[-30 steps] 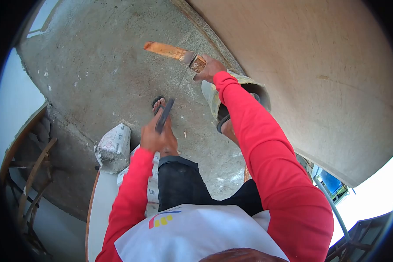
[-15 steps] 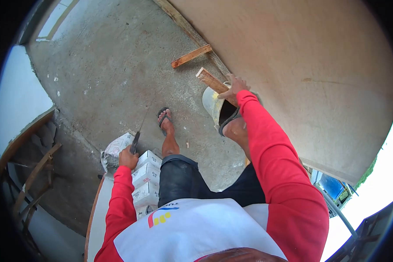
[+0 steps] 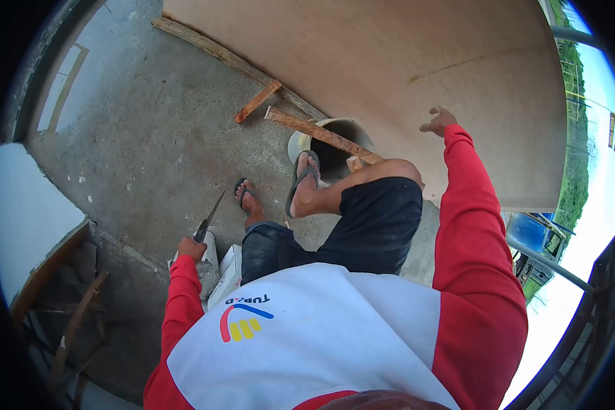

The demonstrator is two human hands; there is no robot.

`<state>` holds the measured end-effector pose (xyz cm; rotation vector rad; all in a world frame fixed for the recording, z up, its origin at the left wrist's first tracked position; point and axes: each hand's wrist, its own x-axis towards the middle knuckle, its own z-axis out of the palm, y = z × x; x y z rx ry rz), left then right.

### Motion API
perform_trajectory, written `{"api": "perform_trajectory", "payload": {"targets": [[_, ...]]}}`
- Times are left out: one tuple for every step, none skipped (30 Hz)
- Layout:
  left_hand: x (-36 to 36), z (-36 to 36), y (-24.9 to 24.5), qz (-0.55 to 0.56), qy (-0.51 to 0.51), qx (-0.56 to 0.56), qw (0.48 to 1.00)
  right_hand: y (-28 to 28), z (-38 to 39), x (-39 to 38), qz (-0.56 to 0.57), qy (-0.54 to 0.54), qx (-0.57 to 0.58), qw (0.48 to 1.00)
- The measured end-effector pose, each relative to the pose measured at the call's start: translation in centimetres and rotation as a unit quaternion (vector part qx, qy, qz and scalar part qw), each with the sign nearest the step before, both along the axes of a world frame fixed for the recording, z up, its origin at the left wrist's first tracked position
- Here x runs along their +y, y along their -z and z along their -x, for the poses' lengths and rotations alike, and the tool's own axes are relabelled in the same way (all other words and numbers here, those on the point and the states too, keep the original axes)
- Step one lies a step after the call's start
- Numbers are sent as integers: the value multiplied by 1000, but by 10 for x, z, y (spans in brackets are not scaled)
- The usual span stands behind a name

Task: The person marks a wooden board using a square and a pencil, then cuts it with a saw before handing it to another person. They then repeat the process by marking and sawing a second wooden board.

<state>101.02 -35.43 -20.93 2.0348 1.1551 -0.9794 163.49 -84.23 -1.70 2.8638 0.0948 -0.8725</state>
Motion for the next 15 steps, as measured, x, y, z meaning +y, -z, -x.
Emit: {"api": "perform_trajectory", "payload": {"targets": [[1,-4,-1,5,-5,-3,1000,17,3,-10,-19,-3,-8,1000],[1,-10,-2,7,-16,-7,1000,34,14,-14,-4,8,-1,1000],[2,-15,-4,4,-34,-10,999,51,33,-13,6,11,8,1000],[-1,-16,-6,23,-61,-26,998,66,52,-6,15,15,36,999],[-2,-14,-12,31,-97,-40,994,96,66,-11,27,-22,26,999],[-4,-15,-26,24,-110,-47,993,124,78,-12,25,-43,49,998],[-8,-17,-40,13,-126,-52,991,155,89,-16,-11,-23,75,997],[-14,-11,-49,1,-160,-25,987,183,96,-16,-20,-10,93,995],[-18,-6,-52,-10,-194,-3,981,223,100,-24,-29,-53,83,995],[-22,-2,-57,-35,-219,26,975,232,105,-6,-31,-75,82,993],[-28,7,-65,-55,-241,56,967,240,110,13,-45,-79,74,993],[-37,20,-75,-79,-250,59,963,258,110,28,-18,-69,73,995],[-50,29,-82,-102,-256,62,959,268,111,47,-27,-109,67,991],[-57,32,-84,-125,-259,63,956,272,111,72,-37,-145,57,987],[-63,38,-84,-119,-296,53,946,279,110,92,-62,-188,48,979]]}}
